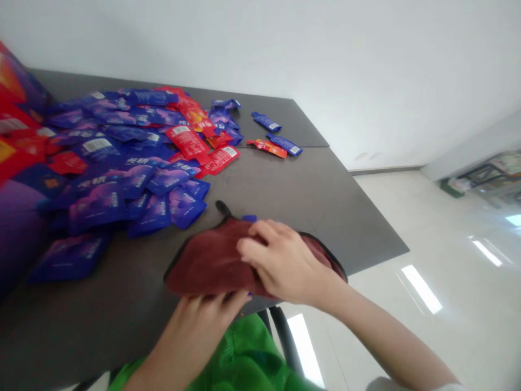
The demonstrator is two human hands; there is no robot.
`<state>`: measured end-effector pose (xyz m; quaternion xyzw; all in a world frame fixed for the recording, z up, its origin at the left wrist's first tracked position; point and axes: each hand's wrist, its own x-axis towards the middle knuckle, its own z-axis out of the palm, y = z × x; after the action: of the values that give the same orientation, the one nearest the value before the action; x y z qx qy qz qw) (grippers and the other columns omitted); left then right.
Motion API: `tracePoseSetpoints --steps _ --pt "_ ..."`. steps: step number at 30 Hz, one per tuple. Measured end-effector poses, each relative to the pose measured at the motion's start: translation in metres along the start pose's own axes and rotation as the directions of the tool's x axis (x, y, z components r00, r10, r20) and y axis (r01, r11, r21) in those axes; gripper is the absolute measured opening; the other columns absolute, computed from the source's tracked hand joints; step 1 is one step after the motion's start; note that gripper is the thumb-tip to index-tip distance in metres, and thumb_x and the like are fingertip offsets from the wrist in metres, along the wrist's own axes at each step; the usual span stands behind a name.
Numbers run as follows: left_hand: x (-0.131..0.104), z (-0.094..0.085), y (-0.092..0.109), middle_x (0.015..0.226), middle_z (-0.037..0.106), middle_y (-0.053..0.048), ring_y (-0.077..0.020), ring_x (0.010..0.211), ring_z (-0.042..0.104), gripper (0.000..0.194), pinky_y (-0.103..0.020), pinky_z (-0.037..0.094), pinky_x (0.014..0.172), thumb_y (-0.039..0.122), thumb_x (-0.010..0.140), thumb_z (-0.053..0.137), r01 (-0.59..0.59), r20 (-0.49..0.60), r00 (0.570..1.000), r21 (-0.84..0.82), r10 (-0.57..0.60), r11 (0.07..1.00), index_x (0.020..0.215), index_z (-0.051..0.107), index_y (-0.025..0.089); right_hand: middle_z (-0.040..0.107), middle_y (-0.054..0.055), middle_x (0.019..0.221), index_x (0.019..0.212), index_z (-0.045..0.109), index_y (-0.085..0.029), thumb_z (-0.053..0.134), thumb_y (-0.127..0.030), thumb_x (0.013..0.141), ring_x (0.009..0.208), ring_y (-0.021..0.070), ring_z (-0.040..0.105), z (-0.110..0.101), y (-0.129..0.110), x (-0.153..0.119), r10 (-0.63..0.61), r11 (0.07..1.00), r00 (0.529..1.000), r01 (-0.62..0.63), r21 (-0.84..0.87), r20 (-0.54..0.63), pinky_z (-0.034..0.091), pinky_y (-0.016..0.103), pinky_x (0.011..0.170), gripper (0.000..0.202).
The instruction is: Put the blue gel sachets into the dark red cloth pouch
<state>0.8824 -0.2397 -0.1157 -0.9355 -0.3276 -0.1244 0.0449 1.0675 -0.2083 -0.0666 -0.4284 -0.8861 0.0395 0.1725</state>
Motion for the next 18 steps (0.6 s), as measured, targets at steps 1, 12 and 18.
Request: tracePoseSetpoints --steps 1,12,18 --pt "0.000 0.001 0.002 0.085 0.071 0.000 -0.0188 0.069 0.065 0.030 -0.030 0.050 0.058 0.013 0.082 0.049 0.012 0.037 0.999 0.017 -0.013 1.000 0.104 0.063 0.028 0.049 0.003 0.085 0.095 0.052 -0.025 0.041 -0.026 0.088 0.075 0.0160 0.043 0.008 -0.003 -0.001 -0.066 0.997 0.995 0.069 -0.041 0.070 0.034 0.030 0.070 0.013" --pt "0.011 0.006 0.015 0.101 0.069 -0.016 -0.0217 0.094 0.065 0.038 -0.028 0.053 0.074 0.002 0.082 0.032 -0.068 -0.149 0.984 0.167 0.094 0.984 0.103 0.062 0.010 0.053 0.006 0.092 0.105 0.055 -0.021 0.028 -0.026 0.093 0.077 0.0171 0.044 0.015 0.057 0.038 0.189 0.949 0.979 -0.204 -0.239 -0.082 0.030 0.029 0.069 0.029" --pt "0.005 -0.014 0.015 0.089 0.071 -0.009 -0.0169 0.078 0.067 0.033 -0.025 0.053 0.069 0.003 0.082 0.035 -0.026 -0.189 0.981 0.074 0.039 0.997 0.099 0.062 0.011 0.053 0.003 0.085 0.096 0.057 -0.025 0.040 -0.025 0.089 0.074 0.0162 0.043 0.027 0.033 0.006 0.010 0.982 0.998 0.003 -0.187 0.065 0.028 0.029 0.067 0.018"
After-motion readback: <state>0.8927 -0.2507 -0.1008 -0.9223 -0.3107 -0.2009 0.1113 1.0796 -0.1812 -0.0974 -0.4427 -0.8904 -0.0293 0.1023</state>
